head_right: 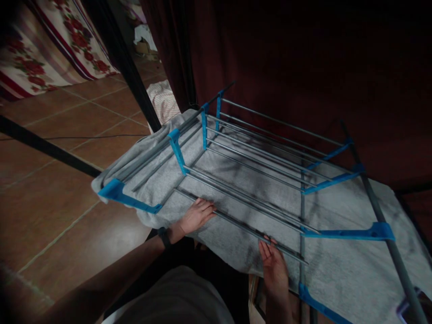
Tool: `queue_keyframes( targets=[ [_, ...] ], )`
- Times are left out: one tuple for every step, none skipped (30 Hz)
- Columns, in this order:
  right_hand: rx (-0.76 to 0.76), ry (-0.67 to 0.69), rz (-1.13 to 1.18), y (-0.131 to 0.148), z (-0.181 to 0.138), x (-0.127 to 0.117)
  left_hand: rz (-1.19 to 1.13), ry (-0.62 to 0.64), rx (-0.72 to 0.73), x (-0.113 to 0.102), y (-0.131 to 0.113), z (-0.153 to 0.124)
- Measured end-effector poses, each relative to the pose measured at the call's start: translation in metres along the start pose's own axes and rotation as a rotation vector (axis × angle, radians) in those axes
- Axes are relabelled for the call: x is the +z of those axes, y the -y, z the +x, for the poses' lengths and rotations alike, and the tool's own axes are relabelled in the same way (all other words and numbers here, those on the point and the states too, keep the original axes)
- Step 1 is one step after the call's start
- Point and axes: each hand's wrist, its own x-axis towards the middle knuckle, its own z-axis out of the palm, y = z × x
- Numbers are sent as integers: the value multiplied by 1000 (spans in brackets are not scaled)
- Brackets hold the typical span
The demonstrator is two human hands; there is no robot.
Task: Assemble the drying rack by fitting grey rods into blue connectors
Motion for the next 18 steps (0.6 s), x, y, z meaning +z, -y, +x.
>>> queue_keyframes(
  targets=[
    [-12,7,-13,-1,1,-1,-5,-3,2,1,0,0],
    [-25,12,-25,-2,2,-2,-8,-7,3,1,1,-1],
    [-33,19,-33,-2,2,-2,-9,-9,3,2,1,-1],
    [-35,24,-38,-3,3,-2,-8,-8,3,2,1,-1],
    [-33,25,-40,-3,3,-2,-6,-6,1,3,1,-2],
    [-30,19,-35,-3,4,-1,-2,0,-1,3,1,-2],
    [-26,10,-27,-3,4,-1,3,6,-3,4,1,-2],
    [-22,5,-19,-3,3,0,9,13,-2,4,2,-2],
    [-21,0,-8,-3,3,1,15,17,3,4,2,-1],
    [-20,-3,5,-3,2,1,19,17,12,5,2,-1],
    [-16,-4,19,-3,2,1,22,12,23,5,2,-1],
    [-10,-1,32,-3,1,1,23,5,35,4,2,-1],
    [-5,2,43,-4,1,1,21,-2,46,4,2,-1],
    [-1,2,51,-4,1,1,19,-7,52,4,2,-1],
    [1,2,58,-4,2,0,18,-8,54,4,1,-1],
    [4,1,63,-4,2,0,20,-4,51,4,1,-1],
    [4,2,67,-5,3,-1,24,1,44,4,1,-1],
    [3,1,70,-6,4,-1,30,8,35,5,0,0]
  ],
)
